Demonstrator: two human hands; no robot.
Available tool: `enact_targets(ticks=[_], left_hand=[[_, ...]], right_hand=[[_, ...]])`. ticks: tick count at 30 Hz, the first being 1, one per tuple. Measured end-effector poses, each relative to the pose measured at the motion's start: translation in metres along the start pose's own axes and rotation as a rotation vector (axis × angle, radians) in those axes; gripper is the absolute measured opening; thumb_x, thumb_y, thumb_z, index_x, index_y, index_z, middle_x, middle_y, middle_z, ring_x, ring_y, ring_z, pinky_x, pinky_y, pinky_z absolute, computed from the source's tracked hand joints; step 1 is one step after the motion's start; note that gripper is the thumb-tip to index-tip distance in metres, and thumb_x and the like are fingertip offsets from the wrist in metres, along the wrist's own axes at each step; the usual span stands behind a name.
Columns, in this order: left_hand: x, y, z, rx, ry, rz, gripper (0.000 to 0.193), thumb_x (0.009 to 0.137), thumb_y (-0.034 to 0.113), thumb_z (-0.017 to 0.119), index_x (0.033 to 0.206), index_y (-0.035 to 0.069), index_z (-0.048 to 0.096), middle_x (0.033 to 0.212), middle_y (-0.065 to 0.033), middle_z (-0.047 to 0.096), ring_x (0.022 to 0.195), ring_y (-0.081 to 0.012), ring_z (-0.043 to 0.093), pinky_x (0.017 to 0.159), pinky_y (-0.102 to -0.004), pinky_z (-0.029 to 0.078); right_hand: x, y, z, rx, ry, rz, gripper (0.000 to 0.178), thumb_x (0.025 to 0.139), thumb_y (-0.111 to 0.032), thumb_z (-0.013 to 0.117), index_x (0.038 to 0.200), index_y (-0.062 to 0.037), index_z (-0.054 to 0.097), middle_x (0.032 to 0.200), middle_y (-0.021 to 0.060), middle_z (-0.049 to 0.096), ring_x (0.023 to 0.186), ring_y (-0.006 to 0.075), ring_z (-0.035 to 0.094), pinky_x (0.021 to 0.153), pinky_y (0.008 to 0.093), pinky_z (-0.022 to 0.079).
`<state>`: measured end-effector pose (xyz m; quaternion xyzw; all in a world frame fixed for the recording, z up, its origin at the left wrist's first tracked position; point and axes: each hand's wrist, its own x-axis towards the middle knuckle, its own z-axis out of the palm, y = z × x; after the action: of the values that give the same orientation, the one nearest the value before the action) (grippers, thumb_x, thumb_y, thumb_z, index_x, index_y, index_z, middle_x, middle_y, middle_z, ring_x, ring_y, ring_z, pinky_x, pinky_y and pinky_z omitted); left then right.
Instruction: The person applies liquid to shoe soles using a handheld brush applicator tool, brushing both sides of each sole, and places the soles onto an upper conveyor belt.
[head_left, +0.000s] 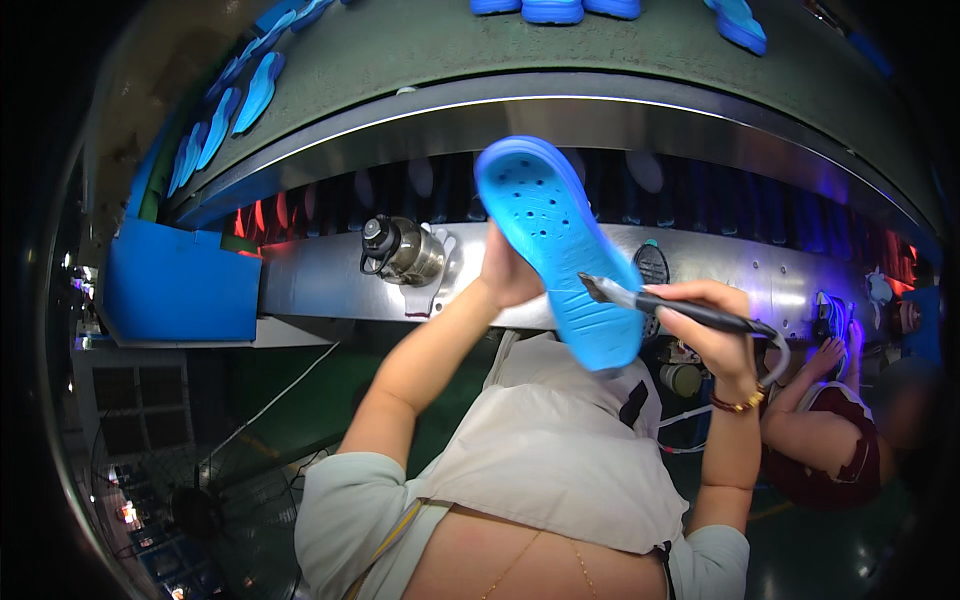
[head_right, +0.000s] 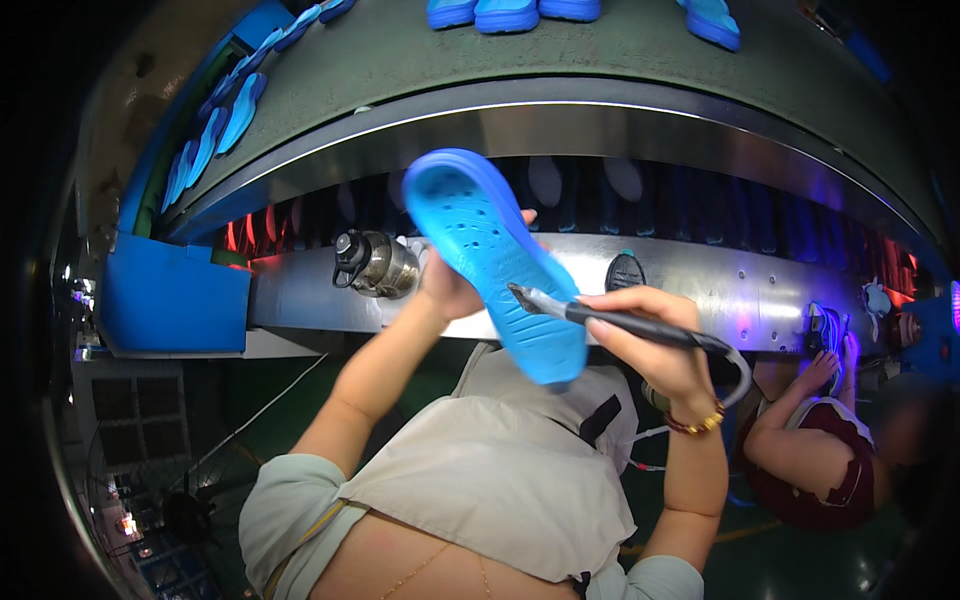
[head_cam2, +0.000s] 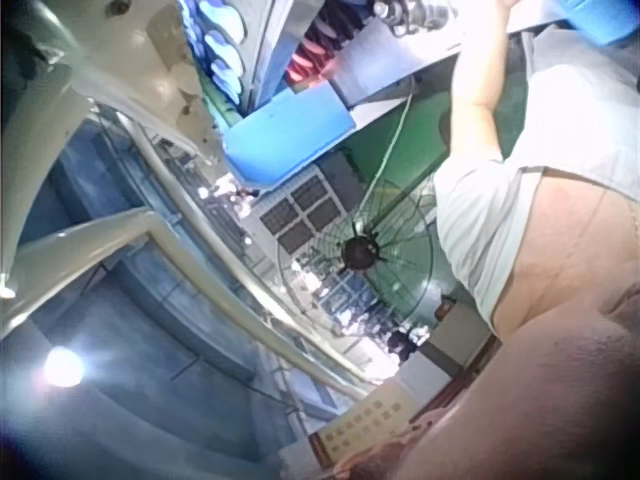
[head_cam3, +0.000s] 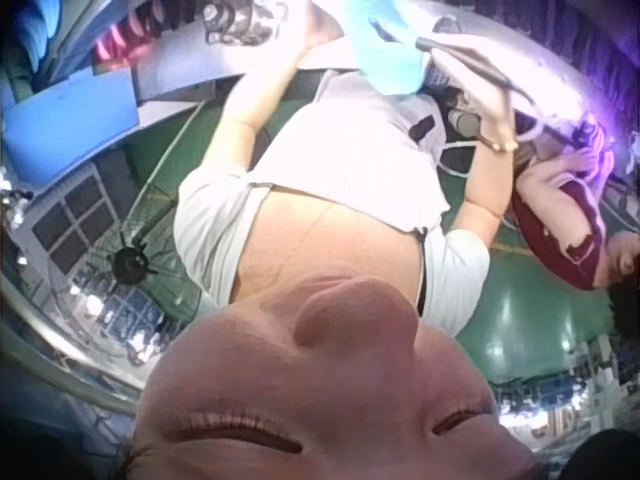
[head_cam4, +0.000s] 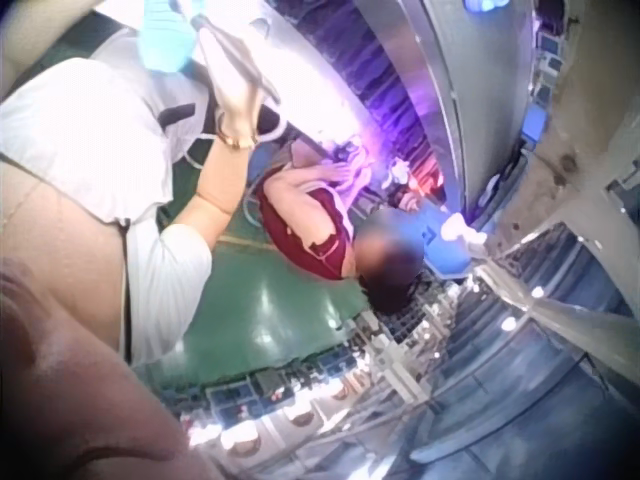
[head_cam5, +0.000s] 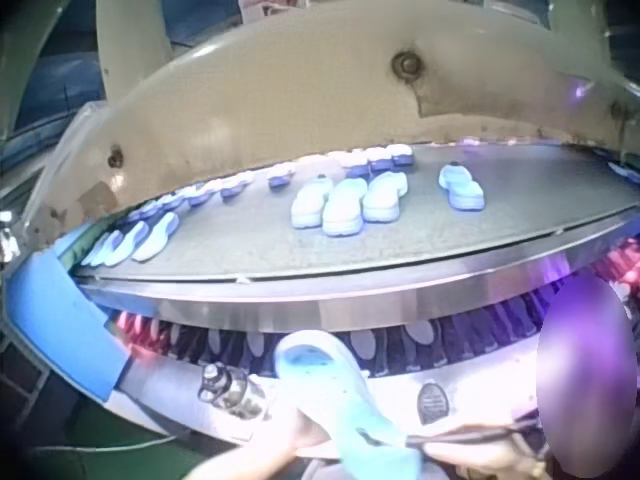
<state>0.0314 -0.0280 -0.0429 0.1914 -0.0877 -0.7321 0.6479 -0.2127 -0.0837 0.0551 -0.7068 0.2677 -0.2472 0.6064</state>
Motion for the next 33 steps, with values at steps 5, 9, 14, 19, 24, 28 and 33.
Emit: enact_targets(ticks=[5,9,14,19,24,28,33], left_hand=[[0.002,-0.038,0.02,-0.036,0.004,-0.122,0.092,0.075,0.077,0.016,0.131,0.006,0.032,0.123,-0.0226,0.045,0.113,-0.0343,0.046,0.097,-0.0497,0.034],[0.003,-0.032,0.02,-0.005,0.072,-0.013,0.089,0.077,0.075,0.017,0.127,0.004,0.038,0.116,-0.0201,0.05,0.107,-0.0308,0.051,0.093,-0.048,0.039],[-0.007,-0.025,0.02,0.004,0.038,0.008,0.089,0.076,0.075,0.017,0.124,0.004,0.04,0.114,-0.0197,0.052,0.105,-0.0304,0.052,0.091,-0.0466,0.041],[-0.003,-0.028,0.031,-0.036,0.02,0.066,0.09,0.076,0.076,0.017,0.123,0.003,0.041,0.113,-0.0205,0.052,0.103,-0.0334,0.052,0.09,-0.0484,0.042],[-0.008,-0.022,0.033,-0.036,0.096,0.161,0.089,0.076,0.075,0.02,0.123,0.003,0.04,0.112,-0.0204,0.052,0.104,-0.0325,0.052,0.09,-0.0483,0.042],[-0.001,-0.018,0.042,-0.021,0.033,0.157,0.089,0.077,0.074,0.02,0.122,0.001,0.041,0.113,-0.0201,0.052,0.102,-0.0313,0.053,0.089,-0.0463,0.043],[-0.005,-0.001,0.045,0.079,0.108,0.263,0.087,0.078,0.073,0.021,0.125,0.001,0.038,0.112,-0.0228,0.052,0.101,-0.0345,0.053,0.088,-0.0465,0.045]], right_hand=[[0.021,0.042,0.012,0.053,0.131,0.017,0.013,0.076,-0.001,0.064,0.088,0.0034,0.064,0.078,0.0058,0.064,0.068,0.0067,0.057,0.06,0.0185,0.046],[0.0,0.033,0.034,-0.256,0.033,-0.272,0.016,0.07,-0.002,0.067,0.085,0.0006,0.065,0.077,0.0092,0.065,0.068,0.0143,0.061,0.063,0.0243,0.048],[-0.007,0.008,0.019,-0.079,-0.307,-0.163,0.015,0.07,-0.002,0.067,0.085,0.0011,0.065,0.08,0.0114,0.066,0.073,0.0166,0.064,0.066,0.0254,0.049],[0.008,0.016,0.037,-0.13,-0.018,-0.252,0.015,0.071,-0.005,0.067,0.085,0.0013,0.066,0.075,0.0096,0.066,0.066,0.0118,0.061,0.061,0.0221,0.048],[-0.008,0.015,0.023,0.273,-0.166,-0.061,0.017,0.071,-0.003,0.068,0.088,0.001,0.066,0.083,0.0112,0.066,0.076,0.0154,0.063,0.069,0.0249,0.049],[-0.001,0.022,0.027,-0.044,-0.077,-0.179,0.017,0.071,-0.001,0.067,0.088,0.0031,0.064,0.087,0.0138,0.066,0.078,0.0177,0.064,0.07,0.0267,0.05],[-0.01,0.028,0.011,0.248,-0.194,-0.1,0.019,0.071,0.001,0.066,0.089,0.0018,0.064,0.089,0.0134,0.065,0.082,0.0173,0.063,0.075,0.027,0.049]])
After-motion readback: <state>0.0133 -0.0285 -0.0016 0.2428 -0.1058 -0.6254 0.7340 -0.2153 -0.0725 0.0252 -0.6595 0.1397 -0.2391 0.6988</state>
